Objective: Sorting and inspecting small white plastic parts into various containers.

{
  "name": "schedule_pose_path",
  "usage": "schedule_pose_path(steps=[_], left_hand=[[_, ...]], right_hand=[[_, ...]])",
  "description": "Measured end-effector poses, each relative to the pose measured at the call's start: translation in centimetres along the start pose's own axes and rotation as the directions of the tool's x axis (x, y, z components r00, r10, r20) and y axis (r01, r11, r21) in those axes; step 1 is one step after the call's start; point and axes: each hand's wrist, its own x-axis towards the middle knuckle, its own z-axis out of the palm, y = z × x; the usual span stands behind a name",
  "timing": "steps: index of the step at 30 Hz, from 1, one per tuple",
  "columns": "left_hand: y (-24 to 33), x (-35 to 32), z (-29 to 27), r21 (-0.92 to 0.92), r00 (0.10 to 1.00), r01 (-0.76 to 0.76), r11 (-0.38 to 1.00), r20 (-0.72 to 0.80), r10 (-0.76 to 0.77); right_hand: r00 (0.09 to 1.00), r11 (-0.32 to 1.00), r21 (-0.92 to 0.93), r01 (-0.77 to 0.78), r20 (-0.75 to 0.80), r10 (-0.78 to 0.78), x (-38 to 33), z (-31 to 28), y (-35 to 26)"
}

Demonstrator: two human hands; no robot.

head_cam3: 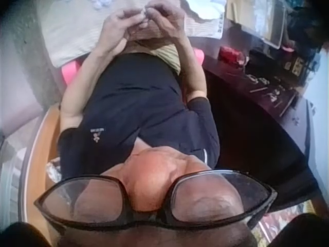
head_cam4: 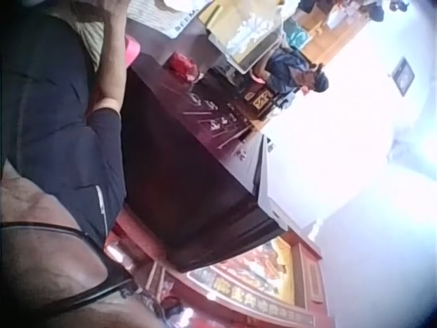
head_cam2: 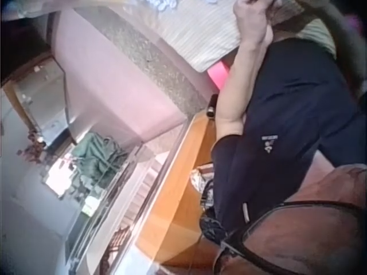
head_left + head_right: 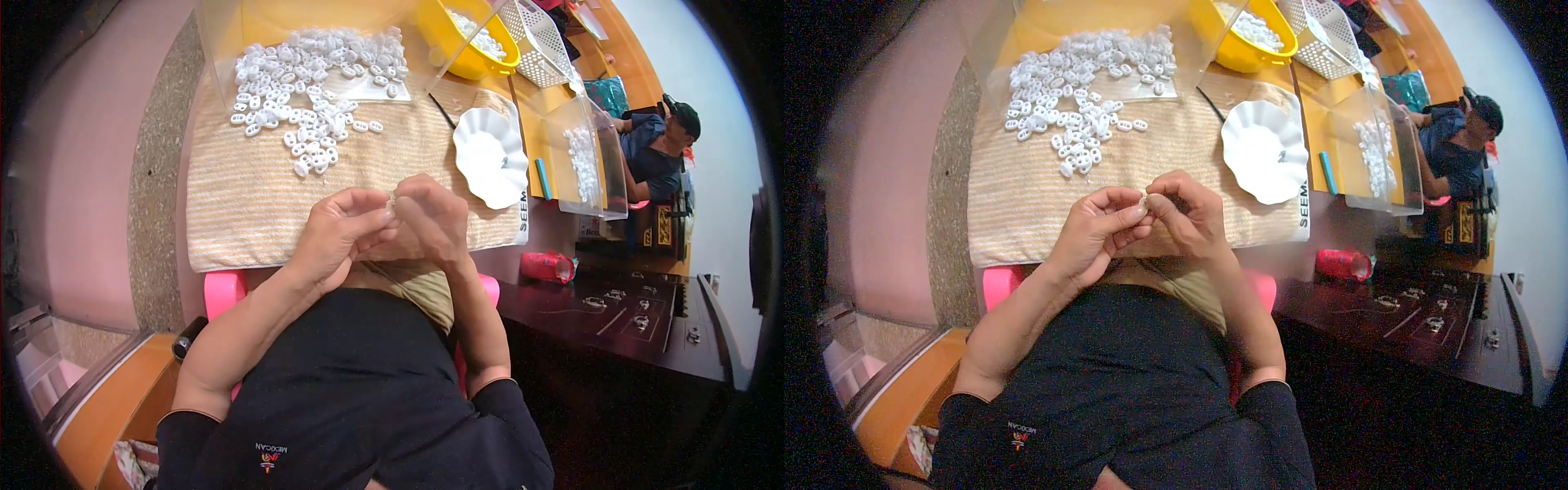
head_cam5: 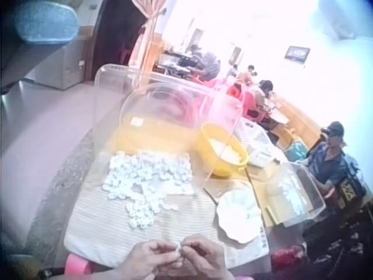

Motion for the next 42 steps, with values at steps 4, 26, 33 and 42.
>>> schedule_pose_path(steps=[4, 26, 33, 42], left_hand=[[0.2, 0.0, 0.1, 0.041, 1.0, 0.002, 0.999, 0.0, -0.002], [0.2, 0.3, -0.3, 0.052, 1.0, 0.014, 0.999, -0.012, -0.014], [0.1, 0.4, -0.4, 0.066, 1.0, 0.011, 0.998, -0.021, -0.01], [-0.3, 0.3, -0.4, 0.092, 1.0, -0.005, 0.996, -0.03, 0.008]], right_hand=[[0.996, 0.992, 0.097, -0.084, 0.007, 0.084, -0.1, 0.0, 0.3], [0.982, 0.951, 0.247, -0.186, 0.052, 0.179, -1.2, -0.6, 1.9], [0.992, 0.97, 0.208, -0.124, 0.052, 0.116, -1.2, -0.7, 2.2], [0.985, 0.972, 0.17, -0.165, 0.071, 0.155, -1.5, -0.8, 2.2]])
